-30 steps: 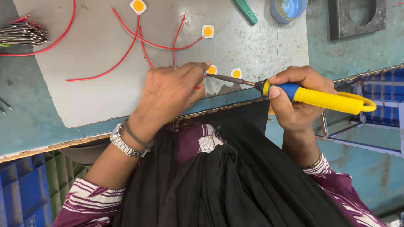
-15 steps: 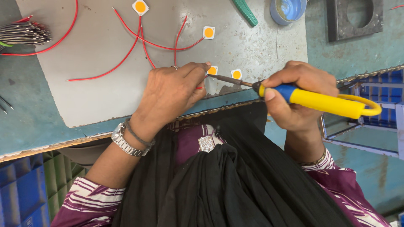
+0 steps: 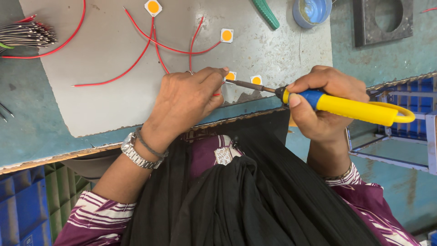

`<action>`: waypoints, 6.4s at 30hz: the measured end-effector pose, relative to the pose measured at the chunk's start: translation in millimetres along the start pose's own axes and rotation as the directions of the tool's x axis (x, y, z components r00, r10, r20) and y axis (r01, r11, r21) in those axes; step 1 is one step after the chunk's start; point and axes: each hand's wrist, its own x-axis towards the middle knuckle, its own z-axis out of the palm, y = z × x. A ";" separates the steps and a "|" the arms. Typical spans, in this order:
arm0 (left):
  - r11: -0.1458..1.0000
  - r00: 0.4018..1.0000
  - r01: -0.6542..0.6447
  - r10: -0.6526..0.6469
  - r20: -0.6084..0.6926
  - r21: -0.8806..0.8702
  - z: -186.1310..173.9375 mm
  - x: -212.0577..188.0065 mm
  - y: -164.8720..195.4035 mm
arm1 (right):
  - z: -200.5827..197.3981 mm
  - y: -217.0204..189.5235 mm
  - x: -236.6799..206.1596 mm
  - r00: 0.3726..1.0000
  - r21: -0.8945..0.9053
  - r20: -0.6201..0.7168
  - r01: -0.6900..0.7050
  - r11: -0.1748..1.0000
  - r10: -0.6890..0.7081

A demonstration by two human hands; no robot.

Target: The person solders red and black wires onto small LED chip modules at a workbench using a soldering iron, completing one module at a time and setting finished ones aside. They also dip stripped wire ends into a small container of paste before soldering and handle bundles of prepped wires.

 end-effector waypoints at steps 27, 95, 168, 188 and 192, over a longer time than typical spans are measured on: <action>0.870 0.855 0.466 -0.396 -0.336 0.160 -55.8 -38.4 -21.8 | 67.2 31.0 29.8 0.999 0.103 0.051 -0.009 0.995 0.004; 0.978 0.985 0.096 -0.066 -0.159 0.186 -7.5 -5.0 1.1 | 6.5 4.4 8.6 1.000 -0.024 0.005 -0.010 1.000 0.010; 0.998 0.999 -0.003 0.006 -0.046 0.068 -5.2 -7.0 -14.1 | 13.9 15.7 -25.5 0.985 0.136 -0.161 -0.037 0.990 0.059; 0.994 0.999 0.017 -0.012 -0.048 0.106 1.0 -11.1 -11.7 | 16.6 4.5 12.2 0.991 0.035 0.069 0.114 0.993 -0.116; 0.994 0.999 0.019 -0.014 -0.049 0.107 0.9 -10.7 -11.3 | 17.4 1.0 15.6 0.984 0.011 0.093 0.148 0.989 -0.149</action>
